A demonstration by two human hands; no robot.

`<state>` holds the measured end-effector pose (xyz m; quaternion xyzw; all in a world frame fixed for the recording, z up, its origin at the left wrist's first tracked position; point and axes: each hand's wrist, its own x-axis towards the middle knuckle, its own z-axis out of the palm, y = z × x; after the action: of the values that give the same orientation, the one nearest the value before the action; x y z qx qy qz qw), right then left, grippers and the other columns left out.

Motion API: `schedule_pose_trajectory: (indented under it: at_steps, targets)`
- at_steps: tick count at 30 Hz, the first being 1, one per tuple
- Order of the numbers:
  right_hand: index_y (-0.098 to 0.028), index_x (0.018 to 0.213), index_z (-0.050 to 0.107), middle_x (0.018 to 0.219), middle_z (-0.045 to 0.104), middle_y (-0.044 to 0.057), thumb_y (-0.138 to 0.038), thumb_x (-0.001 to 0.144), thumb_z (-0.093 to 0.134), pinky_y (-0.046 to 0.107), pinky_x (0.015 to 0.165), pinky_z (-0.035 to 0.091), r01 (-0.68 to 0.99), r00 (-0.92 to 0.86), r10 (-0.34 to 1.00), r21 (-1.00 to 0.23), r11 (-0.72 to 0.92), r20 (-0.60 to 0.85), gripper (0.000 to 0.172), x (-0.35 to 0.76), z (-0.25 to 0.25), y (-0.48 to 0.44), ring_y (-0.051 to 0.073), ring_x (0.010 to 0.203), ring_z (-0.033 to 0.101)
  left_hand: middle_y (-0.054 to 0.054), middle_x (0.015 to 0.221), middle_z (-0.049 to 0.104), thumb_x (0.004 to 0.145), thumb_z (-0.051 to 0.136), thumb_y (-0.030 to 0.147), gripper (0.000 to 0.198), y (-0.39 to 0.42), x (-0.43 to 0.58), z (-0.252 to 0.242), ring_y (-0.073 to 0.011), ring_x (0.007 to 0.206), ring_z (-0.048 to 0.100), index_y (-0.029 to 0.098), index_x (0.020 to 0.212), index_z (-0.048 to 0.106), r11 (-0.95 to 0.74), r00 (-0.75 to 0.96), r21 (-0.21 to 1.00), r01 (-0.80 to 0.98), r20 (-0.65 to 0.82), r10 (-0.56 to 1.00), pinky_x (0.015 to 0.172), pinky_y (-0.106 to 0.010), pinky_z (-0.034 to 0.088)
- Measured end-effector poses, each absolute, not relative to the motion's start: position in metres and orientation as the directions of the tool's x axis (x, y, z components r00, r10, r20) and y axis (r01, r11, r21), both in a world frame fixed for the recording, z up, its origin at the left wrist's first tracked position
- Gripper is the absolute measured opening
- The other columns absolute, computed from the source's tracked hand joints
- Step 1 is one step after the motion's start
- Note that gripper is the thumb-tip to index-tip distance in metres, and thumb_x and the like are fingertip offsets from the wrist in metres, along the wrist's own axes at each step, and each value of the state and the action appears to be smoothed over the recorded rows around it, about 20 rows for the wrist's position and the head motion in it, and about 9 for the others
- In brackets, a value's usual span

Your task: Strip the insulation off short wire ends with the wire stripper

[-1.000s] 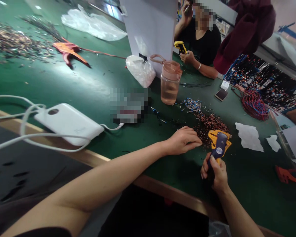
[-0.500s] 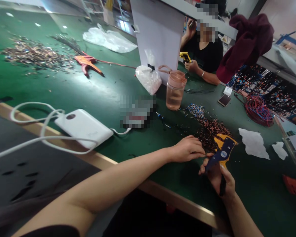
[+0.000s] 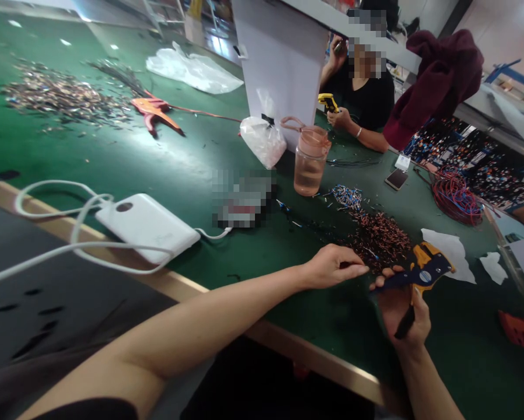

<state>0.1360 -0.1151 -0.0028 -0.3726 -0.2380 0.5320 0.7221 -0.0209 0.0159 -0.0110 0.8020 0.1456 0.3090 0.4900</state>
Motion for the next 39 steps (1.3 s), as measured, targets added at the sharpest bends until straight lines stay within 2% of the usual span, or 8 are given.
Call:
schedule_pose_trajectory:
  at_steps: [3, 6, 11, 14, 20, 25, 31, 39]
  targets:
    - [-0.03, 0.103, 0.066, 0.097, 0.068, 0.003, -0.043, 0.078, 0.066, 0.045, 0.083, 0.049, -0.551, 0.331, 0.943, -0.817, 0.171, -0.027, 0.028, 0.133, -0.003, -0.116, 0.023, 0.08, 0.061, -0.007, 0.09, 0.072, 0.084, 0.059, 0.041, 0.033, 0.011, -0.015, -0.015, -0.0161, 0.08, 0.063, 0.014, 0.098, 0.071, -0.178, 0.804, 0.98, -0.087, 0.174, 0.568, 0.073, -0.026, 0.047]
    - [-0.028, 0.106, 0.065, 0.1, 0.067, 0.005, -0.045, 0.08, 0.063, 0.044, 0.079, 0.051, -0.543, 0.293, 0.956, -0.827, 0.142, -0.028, 0.031, 0.128, -0.007, -0.117, 0.024, 0.083, 0.061, -0.006, 0.092, 0.072, 0.076, 0.067, 0.046, 0.039, 0.008, -0.01, -0.02, -0.0177, 0.083, 0.063, 0.014, 0.097, 0.071, 0.116, 0.784, 0.985, -0.126, 0.027, 0.62, 0.075, -0.029, 0.048]
    - [-0.029, 0.11, 0.064, 0.105, 0.067, 0.006, -0.042, 0.084, 0.061, 0.043, 0.082, 0.05, -0.586, 0.194, 0.981, -0.804, 0.098, -0.022, 0.029, 0.12, -0.01, -0.119, 0.024, 0.088, 0.061, -0.003, 0.08, 0.07, 0.063, 0.077, 0.048, 0.04, 0.007, -0.007, -0.022, -0.0144, 0.075, 0.06, 0.014, 0.084, 0.073, 0.32, 0.758, 0.924, -0.21, -0.053, 0.65, 0.075, -0.028, 0.046]
    - [-0.031, 0.111, 0.063, 0.104, 0.067, 0.006, -0.043, 0.085, 0.06, 0.046, 0.083, 0.049, -0.567, 0.17, 0.985, -0.819, 0.089, -0.011, 0.029, 0.118, -0.008, -0.119, 0.024, 0.088, 0.06, -0.001, 0.072, 0.067, 0.061, 0.079, 0.046, 0.038, 0.009, -0.008, -0.019, -0.0114, 0.067, 0.056, 0.014, 0.078, 0.071, 0.344, 0.748, 0.912, -0.225, -0.065, 0.66, 0.069, -0.026, 0.044]
    - [-0.028, 0.118, 0.061, 0.11, 0.067, 0.008, -0.043, 0.082, 0.063, 0.044, 0.081, 0.049, -0.566, 0.133, 0.99, -0.824, 0.032, -0.053, 0.039, 0.124, -0.005, -0.119, 0.024, 0.086, 0.06, -0.001, 0.071, 0.065, 0.07, 0.073, 0.046, 0.033, 0.022, -0.017, -0.008, -0.0077, 0.06, 0.048, 0.014, 0.075, 0.063, 0.246, 0.624, 0.909, -0.336, 0.019, 0.781, 0.064, -0.023, 0.04]
    - [-0.022, 0.117, 0.061, 0.099, 0.066, 0.009, -0.045, 0.077, 0.066, 0.042, 0.074, 0.05, -0.589, -0.076, 0.994, -0.8, -0.112, -0.083, 0.047, 0.129, -0.004, -0.122, 0.024, 0.079, 0.06, -0.001, 0.072, 0.065, 0.072, 0.072, 0.044, 0.031, 0.035, -0.023, -0.004, -0.0085, 0.061, 0.046, 0.015, 0.075, 0.061, 0.181, 0.539, 0.9, -0.396, 0.068, 0.84, 0.062, -0.024, 0.038]
    - [-0.02, 0.117, 0.06, 0.096, 0.063, 0.009, -0.044, 0.078, 0.064, 0.042, 0.073, 0.049, -0.599, -0.194, 0.978, -0.78, -0.181, -0.078, 0.046, 0.124, -0.006, -0.124, 0.023, 0.076, 0.06, -0.001, 0.072, 0.065, 0.071, 0.073, 0.045, 0.033, 0.035, -0.023, -0.006, -0.0083, 0.061, 0.047, 0.015, 0.074, 0.06, 0.2, 0.58, 0.894, -0.402, 0.079, 0.811, 0.062, -0.023, 0.038]
    - [-0.017, 0.114, 0.061, 0.085, 0.06, 0.006, -0.045, 0.074, 0.068, 0.04, 0.068, 0.051, -0.6, -0.229, 0.968, -0.767, -0.225, -0.105, 0.049, 0.121, -0.008, -0.123, 0.021, 0.071, 0.059, -0.001, 0.075, 0.065, 0.076, 0.068, 0.04, 0.027, 0.032, -0.023, -0.004, -0.0082, 0.062, 0.048, 0.015, 0.077, 0.06, 0.201, 0.631, 0.919, -0.339, 0.064, 0.774, 0.066, -0.025, 0.04]
